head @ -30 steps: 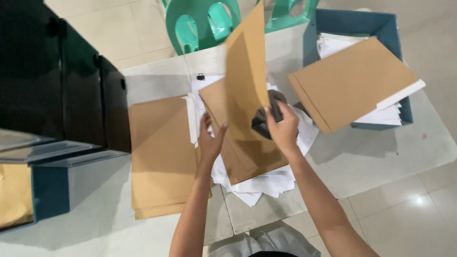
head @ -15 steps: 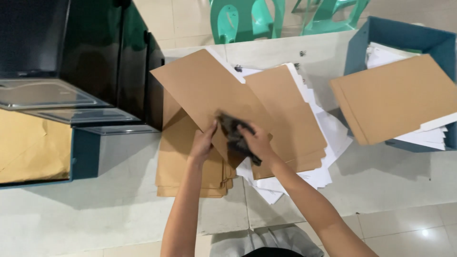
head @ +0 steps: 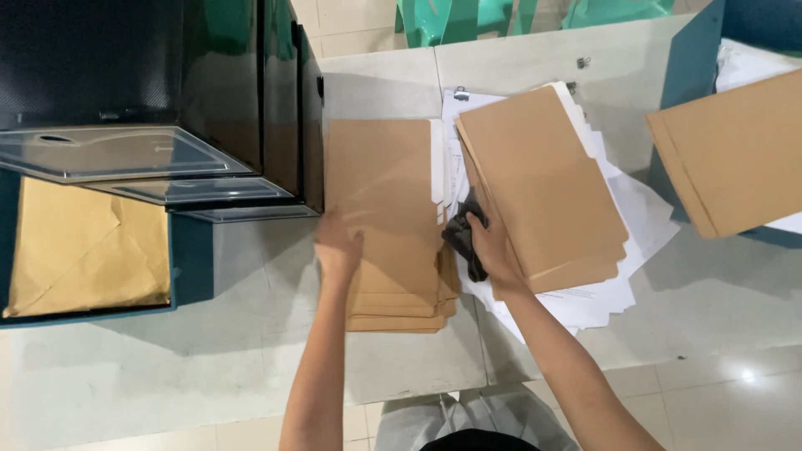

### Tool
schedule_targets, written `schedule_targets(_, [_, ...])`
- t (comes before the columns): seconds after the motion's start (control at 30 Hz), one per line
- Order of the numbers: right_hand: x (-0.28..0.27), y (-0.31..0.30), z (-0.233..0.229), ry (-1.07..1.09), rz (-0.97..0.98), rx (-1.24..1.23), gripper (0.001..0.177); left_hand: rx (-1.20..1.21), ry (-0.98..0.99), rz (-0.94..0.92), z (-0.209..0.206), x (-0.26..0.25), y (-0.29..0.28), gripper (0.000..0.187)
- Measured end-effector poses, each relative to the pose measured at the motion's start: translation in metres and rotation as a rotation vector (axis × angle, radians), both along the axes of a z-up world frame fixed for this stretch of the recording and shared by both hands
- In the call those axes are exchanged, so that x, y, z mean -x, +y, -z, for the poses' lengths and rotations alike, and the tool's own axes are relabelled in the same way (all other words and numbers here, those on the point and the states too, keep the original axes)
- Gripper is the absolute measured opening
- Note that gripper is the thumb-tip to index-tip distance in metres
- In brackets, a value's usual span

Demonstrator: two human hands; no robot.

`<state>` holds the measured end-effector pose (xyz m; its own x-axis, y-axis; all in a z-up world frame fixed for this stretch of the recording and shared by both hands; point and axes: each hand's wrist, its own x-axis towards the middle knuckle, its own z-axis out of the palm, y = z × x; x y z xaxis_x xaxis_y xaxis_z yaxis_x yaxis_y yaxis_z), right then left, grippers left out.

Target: The person wipes the surface of brown file folders with a dark cloth. They handle the folders one at a time, moving them from a stack on the table to a blue bin on the left side.

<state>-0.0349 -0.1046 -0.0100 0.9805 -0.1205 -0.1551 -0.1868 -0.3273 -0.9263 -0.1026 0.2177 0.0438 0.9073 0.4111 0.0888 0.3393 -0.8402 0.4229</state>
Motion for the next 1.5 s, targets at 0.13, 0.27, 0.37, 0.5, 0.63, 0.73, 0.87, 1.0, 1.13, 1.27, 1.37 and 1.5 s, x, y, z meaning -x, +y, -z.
schedule_targets(0.13, [0.011,0.020,-0.029,-0.028,0.026,-0.175,0.031,-0.071,0.178,0.120,-0.009,-0.008,-0.041,0.070])
schedule_targets(0.27, [0.005,-0.003,-0.045,-0.122,0.115,-0.173,0.029,0.023,-0.023,0.385,0.030,-0.023,-0.070,0.062])
schedule_targets(0.37, [-0.002,-0.045,-0.066,-0.221,0.209,-0.062,0.026,0.119,-0.130,0.540,0.042,-0.037,-0.103,0.053])
schedule_targets(0.5, [-0.016,-0.109,-0.088,-0.332,0.345,0.076,0.024,0.508,-0.088,0.591,0.055,-0.055,-0.166,0.045])
schedule_targets(0.63, [-0.020,-0.150,-0.097,-0.371,0.379,0.061,0.026,0.576,-0.118,0.575,0.069,-0.077,-0.243,0.053])
schedule_targets(0.73, [-0.019,-0.178,-0.089,-0.322,0.377,0.101,0.025,0.392,-0.068,0.406,0.030,-0.088,-0.284,0.084])
schedule_targets(0.87, [-0.027,-0.204,-0.099,-0.297,0.383,0.135,0.026,0.485,0.232,0.029,-0.018,-0.100,-0.310,0.116])
schedule_targets(1.0, [-0.032,-0.209,-0.096,-0.324,0.223,0.251,0.027,0.424,0.300,-0.010,0.037,-0.109,-0.300,0.130])
schedule_targets(1.13, [-0.001,-0.176,-0.066,-0.406,-0.193,0.464,0.043,0.358,0.003,0.211,0.076,-0.100,-0.276,0.129])
schedule_targets(1.27, [0.004,-0.163,-0.046,-0.469,-0.542,0.775,0.060,0.379,0.032,0.263,0.062,-0.098,-0.276,0.124])
schedule_targets(1.37, [-0.046,-0.187,-0.029,-0.430,-0.530,0.885,0.058,0.367,0.104,0.249,0.053,-0.099,-0.277,0.123])
schedule_targets(1.5, [-0.161,-0.232,0.004,-0.365,-0.418,0.875,0.058,0.383,0.195,0.248,0.043,-0.105,-0.279,0.123])
